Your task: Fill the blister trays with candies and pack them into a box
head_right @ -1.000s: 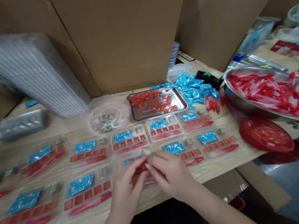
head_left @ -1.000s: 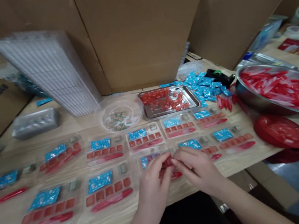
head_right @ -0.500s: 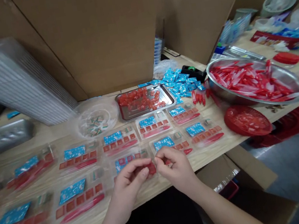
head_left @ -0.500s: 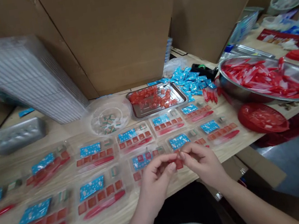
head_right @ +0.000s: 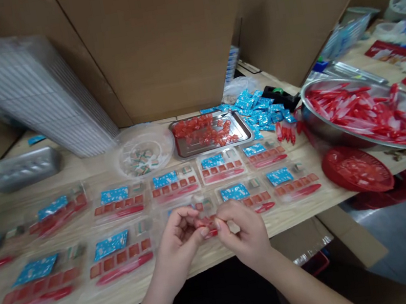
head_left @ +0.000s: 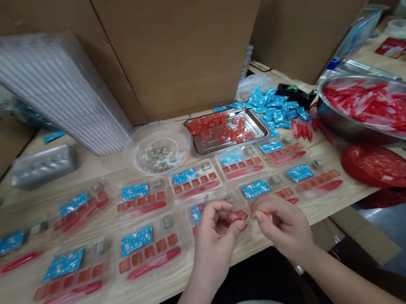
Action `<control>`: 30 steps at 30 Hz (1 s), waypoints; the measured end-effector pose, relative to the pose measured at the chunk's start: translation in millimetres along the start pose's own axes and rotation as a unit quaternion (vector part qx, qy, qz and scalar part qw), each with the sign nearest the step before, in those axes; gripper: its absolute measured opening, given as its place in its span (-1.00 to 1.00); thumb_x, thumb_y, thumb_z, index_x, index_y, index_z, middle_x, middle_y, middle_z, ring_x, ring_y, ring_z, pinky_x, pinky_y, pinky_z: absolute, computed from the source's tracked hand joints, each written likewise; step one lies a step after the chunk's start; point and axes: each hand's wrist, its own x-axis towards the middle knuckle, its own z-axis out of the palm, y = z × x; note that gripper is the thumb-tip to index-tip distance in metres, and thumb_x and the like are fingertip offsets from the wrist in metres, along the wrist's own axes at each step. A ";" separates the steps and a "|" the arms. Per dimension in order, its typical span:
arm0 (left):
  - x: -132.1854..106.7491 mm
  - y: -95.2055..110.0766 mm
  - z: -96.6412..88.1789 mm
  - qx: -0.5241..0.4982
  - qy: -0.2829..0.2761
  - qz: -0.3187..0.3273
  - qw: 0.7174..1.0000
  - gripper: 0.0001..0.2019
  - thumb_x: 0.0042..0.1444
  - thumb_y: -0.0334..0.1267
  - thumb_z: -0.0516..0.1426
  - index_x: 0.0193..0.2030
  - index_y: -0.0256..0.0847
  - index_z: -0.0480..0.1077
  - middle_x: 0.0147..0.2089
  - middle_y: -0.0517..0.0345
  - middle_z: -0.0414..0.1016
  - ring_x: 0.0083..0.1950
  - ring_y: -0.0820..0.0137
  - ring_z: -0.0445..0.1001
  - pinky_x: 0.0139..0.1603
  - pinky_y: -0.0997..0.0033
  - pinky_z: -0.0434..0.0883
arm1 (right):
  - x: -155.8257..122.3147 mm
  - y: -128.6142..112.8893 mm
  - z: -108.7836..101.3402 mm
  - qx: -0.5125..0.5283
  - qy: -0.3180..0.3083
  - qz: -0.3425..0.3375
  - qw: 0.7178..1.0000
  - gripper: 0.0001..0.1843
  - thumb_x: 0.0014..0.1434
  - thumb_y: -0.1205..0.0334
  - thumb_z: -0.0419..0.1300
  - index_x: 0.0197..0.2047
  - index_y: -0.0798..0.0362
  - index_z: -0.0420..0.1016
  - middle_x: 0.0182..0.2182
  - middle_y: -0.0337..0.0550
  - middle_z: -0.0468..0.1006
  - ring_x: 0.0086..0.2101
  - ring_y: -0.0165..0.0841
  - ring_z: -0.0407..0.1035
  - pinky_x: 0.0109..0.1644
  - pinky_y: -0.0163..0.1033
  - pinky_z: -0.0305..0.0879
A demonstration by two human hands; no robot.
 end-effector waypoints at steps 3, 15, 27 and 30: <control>2.6 -4.0 -5.8 0.071 0.050 0.031 0.996 -0.81 0.03 -0.36 0.16 -0.19 -0.19 0.30 -0.31 0.19 0.39 -0.27 0.47 0.40 -0.24 0.47 0.36 | 1.4 1.4 -4.1 0.037 0.029 0.012 0.999 -0.84 0.17 0.43 0.06 -0.39 -0.01 0.32 -0.50 -0.26 0.37 -0.43 -0.38 0.32 -0.33 -0.25 0.25; 11.0 7.6 -35.3 -0.127 0.216 -0.063 0.966 -0.62 -0.28 -0.22 0.39 -0.28 -0.19 0.41 -0.27 0.25 0.49 -0.26 0.56 0.46 -0.24 0.67 0.43 | 24.3 51.0 -158.3 -0.502 0.189 0.161 0.828 -0.64 0.27 0.08 -0.04 -0.47 0.04 0.36 -0.54 -0.16 0.41 -0.46 -0.33 0.29 -0.36 -0.24 0.11; 7.2 21.1 -23.5 -0.177 0.214 -0.133 0.951 -0.65 -0.31 -0.19 0.41 -0.37 -0.20 0.42 -0.31 0.25 0.46 -0.31 0.51 0.48 -0.29 0.61 0.51 | -2.2 110.0 -270.7 -0.625 0.042 0.376 0.683 -0.70 0.16 0.10 0.08 -0.37 0.13 0.52 -0.42 0.06 0.53 -0.42 -0.23 0.36 -0.42 -0.22 0.04; 6.0 22.5 -24.3 -0.171 0.204 -0.128 0.956 -0.69 -0.23 -0.18 0.38 -0.35 -0.22 0.42 -0.33 0.24 0.46 -0.32 0.51 0.47 -0.32 0.61 0.50 | -4.4 114.7 -270.5 -0.614 0.056 0.359 0.701 -0.69 0.12 0.13 0.13 -0.13 0.13 0.48 -0.30 0.02 0.55 -0.35 -0.27 0.37 -0.37 -0.25 0.11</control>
